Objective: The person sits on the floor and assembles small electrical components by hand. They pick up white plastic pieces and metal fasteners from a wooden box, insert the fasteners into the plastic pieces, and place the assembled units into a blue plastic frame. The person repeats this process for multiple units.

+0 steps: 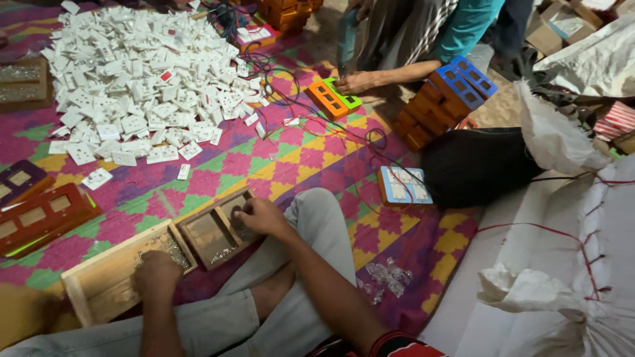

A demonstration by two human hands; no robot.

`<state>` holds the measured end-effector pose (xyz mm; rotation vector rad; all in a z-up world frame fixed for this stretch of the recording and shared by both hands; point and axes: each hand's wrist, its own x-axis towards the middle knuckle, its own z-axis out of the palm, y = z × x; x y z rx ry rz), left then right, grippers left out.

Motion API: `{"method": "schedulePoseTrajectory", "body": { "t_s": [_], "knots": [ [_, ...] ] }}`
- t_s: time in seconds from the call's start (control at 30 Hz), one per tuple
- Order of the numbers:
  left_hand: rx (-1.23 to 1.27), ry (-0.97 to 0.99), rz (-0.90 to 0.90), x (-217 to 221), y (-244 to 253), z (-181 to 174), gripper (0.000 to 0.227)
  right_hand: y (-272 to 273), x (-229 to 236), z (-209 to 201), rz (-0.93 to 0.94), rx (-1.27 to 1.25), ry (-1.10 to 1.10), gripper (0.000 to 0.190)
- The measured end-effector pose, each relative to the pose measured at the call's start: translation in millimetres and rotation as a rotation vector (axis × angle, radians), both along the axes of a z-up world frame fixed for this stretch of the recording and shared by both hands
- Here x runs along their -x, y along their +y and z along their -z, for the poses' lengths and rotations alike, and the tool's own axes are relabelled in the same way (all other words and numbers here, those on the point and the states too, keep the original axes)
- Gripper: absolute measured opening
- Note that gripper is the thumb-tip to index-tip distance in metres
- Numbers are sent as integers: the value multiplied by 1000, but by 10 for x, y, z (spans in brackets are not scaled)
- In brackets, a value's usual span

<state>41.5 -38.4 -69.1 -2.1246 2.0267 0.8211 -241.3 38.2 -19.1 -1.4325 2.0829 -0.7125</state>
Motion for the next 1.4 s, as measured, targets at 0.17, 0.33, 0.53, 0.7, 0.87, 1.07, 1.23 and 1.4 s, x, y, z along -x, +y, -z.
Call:
{"method": "schedulePoseTrajectory", "body": {
  "t_s": [0.17, 0.33, 0.53, 0.7, 0.87, 1.07, 1.23, 1.4],
  "knots": [
    [144, -67, 104, -27, -18, 197, 56, 25, -46, -6, -26, -4, -8, 43],
    [94, -118, 208, -133, -188, 349, 35, 22, -70, -52, -78, 5, 18, 43],
    [27, -103, 250, -187, -236, 174, 30, 60, -169, -167, -104, 5, 0, 43],
    [-127, -105, 253, -88, -143, -90, 39, 99, -240, -265, -267, -5, -86, 45],
    [-58, -88, 232, -61, -96, -68, 36, 102, -284, -247, -467, 65, -116, 41],
    [55, -47, 163, -189, -219, 272, 33, 104, -238, -133, -448, 85, -82, 40],
    [358, -98, 200, -275, -230, 546, 31, 63, -193, -64, -455, 158, -68, 37],
    [458, 134, 167, -261, -95, 373, 20, 25, -225, 36, -424, 202, -60, 34]
  ]
}}
